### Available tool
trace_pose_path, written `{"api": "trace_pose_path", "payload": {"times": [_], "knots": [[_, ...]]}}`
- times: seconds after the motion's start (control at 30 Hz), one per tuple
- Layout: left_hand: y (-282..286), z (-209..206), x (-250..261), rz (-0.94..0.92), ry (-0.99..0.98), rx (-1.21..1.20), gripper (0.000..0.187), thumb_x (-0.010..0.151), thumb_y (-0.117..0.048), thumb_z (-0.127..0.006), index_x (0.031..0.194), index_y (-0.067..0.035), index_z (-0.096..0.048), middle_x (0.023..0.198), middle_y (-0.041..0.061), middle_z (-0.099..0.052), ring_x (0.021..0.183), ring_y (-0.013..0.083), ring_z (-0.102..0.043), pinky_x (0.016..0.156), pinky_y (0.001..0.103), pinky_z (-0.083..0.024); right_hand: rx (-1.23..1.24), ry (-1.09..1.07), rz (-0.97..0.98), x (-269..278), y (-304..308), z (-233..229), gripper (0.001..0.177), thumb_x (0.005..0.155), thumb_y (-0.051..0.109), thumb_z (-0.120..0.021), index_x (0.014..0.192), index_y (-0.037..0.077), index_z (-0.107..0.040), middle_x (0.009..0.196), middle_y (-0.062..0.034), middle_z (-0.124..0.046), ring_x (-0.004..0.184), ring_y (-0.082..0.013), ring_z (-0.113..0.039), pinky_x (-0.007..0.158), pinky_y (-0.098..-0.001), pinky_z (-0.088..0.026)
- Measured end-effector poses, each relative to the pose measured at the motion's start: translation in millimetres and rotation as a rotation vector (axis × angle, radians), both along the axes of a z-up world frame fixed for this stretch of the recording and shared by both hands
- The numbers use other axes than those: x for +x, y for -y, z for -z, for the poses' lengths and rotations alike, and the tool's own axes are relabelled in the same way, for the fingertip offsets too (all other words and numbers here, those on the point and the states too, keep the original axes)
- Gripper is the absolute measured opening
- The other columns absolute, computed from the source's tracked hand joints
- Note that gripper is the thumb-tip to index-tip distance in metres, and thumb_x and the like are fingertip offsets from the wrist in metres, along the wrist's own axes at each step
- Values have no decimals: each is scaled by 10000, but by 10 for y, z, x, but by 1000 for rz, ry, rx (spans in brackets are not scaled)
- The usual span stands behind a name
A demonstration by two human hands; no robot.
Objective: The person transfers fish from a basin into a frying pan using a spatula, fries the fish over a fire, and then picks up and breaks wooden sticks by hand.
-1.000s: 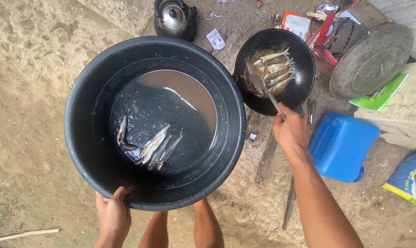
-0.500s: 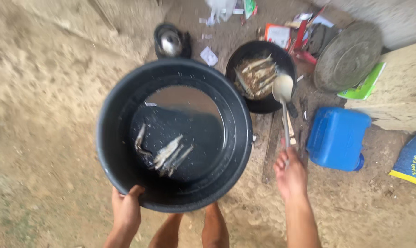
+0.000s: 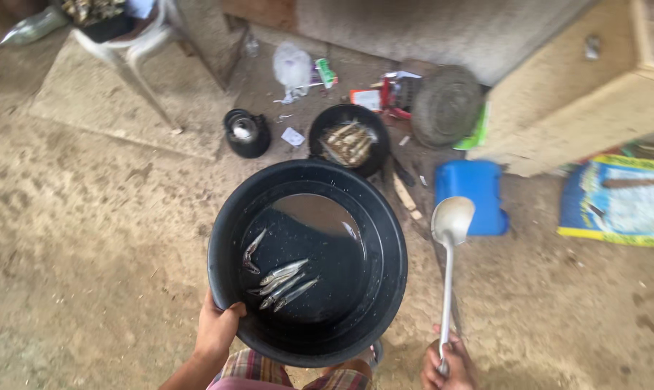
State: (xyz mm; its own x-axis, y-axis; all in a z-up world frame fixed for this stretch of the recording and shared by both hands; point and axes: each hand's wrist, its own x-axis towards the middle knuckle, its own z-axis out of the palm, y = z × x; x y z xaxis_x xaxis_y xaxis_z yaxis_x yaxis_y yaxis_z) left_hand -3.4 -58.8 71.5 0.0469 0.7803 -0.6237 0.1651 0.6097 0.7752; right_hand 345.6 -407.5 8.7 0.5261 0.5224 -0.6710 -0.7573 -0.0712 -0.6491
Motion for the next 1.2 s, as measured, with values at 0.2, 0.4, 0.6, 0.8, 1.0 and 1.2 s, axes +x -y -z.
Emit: {"api": "trace_pose_path", "payload": {"times": [0.2,0.4,0.6,0.8,1.0,1.2], "knots": [[540,-500,412,203,-34,42,697,755,115,-579,1419,-86,-520,1024,106,-691,894,207,-627,803,336,-511,102,119,8,-463,1160,240,444,915,104,-480,1354,51,-528,570,-105,-501,355,-202,-428,333,-348,-361],[1482,-885,985,270,-57,2,707,782,79,-586,1445,-140,-476,1030,93,-679,883,196,-627,782,340,-511,-21,317,-24,-537,2239,142,418,945,89,-480,1346,6,-565,556,-111,-540,414,-144,-443,402,-305,-363],[2464,-776,1535,267,159,24,692,758,134,-556,1410,-93,-509,985,94,-655,820,193,-592,718,333,-516,-85,492,-102,-51,3197,-119,373,947,93,-500,1291,23,-627,559,-107,-573,404,-126,-460,415,-280,-372],[3098,-942,2040,343,139,-4,749,768,160,-535,1459,-119,-457,979,102,-659,824,189,-597,730,332,-524,-296,248,165,142,3569,-1248,343,961,82,-462,1250,70,-645,624,-68,-485,366,-105,-302,346,-279,-209],[3369,-1082,2575,435,164,26,796,753,161,-535,1487,-121,-410,1033,97,-673,884,194,-627,776,334,-536,-314,271,210,524,3584,-1811,318,982,108,-474,1252,90,-643,662,-39,-483,407,-83,-311,375,-258,-208],[3559,-1072,3227,505,162,74,766,749,163,-533,1468,-81,-433,1067,101,-663,908,188,-620,792,324,-529,-417,328,211,1077,3583,-2189,309,976,117,-509,1248,98,-655,680,-23,-525,447,-73,-364,405,-241,-245]]}}
